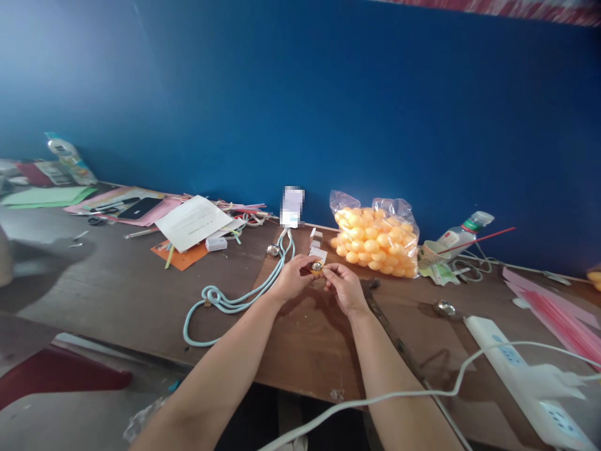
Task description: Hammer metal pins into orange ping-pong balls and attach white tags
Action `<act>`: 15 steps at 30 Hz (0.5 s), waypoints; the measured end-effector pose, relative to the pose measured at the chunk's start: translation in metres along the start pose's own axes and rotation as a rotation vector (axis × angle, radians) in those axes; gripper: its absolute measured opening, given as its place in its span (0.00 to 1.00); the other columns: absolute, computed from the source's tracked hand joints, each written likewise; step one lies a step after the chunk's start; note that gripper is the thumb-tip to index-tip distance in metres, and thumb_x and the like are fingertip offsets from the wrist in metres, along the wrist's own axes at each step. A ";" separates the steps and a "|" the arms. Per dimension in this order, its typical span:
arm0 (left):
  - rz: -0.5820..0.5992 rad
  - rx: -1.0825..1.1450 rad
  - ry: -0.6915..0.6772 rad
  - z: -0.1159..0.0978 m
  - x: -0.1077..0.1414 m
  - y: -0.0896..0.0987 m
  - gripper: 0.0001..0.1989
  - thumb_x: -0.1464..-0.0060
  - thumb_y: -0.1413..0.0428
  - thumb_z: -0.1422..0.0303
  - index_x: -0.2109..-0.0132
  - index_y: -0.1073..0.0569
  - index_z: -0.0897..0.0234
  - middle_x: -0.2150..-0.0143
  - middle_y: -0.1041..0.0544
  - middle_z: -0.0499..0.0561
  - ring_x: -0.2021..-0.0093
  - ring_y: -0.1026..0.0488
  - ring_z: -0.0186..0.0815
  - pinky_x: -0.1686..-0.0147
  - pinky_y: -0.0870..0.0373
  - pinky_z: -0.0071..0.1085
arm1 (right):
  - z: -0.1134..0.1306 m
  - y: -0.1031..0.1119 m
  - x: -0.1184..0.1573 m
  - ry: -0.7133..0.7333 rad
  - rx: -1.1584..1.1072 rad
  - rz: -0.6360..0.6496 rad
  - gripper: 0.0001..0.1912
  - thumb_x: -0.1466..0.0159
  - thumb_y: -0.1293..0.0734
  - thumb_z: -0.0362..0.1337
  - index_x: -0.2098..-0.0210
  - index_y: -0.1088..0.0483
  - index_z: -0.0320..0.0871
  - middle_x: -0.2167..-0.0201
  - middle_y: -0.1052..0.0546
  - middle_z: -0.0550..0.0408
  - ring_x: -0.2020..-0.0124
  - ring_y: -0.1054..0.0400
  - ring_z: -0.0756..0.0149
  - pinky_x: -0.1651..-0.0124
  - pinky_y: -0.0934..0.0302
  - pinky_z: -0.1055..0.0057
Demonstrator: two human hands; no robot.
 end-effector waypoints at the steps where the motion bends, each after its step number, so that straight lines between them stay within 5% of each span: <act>1: 0.000 -0.008 -0.007 -0.001 0.000 0.000 0.18 0.51 0.39 0.72 0.51 0.25 0.64 0.55 0.26 0.56 0.56 0.26 0.38 0.56 0.28 0.34 | -0.001 0.000 0.000 -0.004 -0.002 0.000 0.14 0.50 0.26 0.46 0.70 0.27 0.44 0.75 0.25 0.58 0.80 0.40 0.74 0.77 0.39 0.74; 10: 0.004 -0.008 -0.022 -0.005 0.002 0.000 0.18 0.51 0.39 0.70 0.51 0.25 0.63 0.54 0.26 0.56 0.55 0.26 0.38 0.54 0.28 0.34 | 0.000 0.001 0.001 -0.006 0.002 -0.016 0.18 0.52 0.25 0.46 0.70 0.32 0.45 0.78 0.27 0.61 0.81 0.40 0.73 0.78 0.39 0.74; 15: -0.005 0.000 0.015 -0.002 0.002 -0.001 0.18 0.52 0.38 0.70 0.52 0.24 0.63 0.55 0.26 0.55 0.56 0.26 0.37 0.55 0.29 0.33 | 0.002 0.001 0.000 0.001 0.098 -0.006 0.18 0.50 0.26 0.49 0.71 0.32 0.44 0.79 0.26 0.60 0.86 0.46 0.76 0.84 0.50 0.76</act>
Point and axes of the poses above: each hand's wrist, its own x-axis away from the middle knuckle, its own y-axis out of the back of the hand, z = x × y, the point moved 10 cm from there along -x, towards the middle knuckle
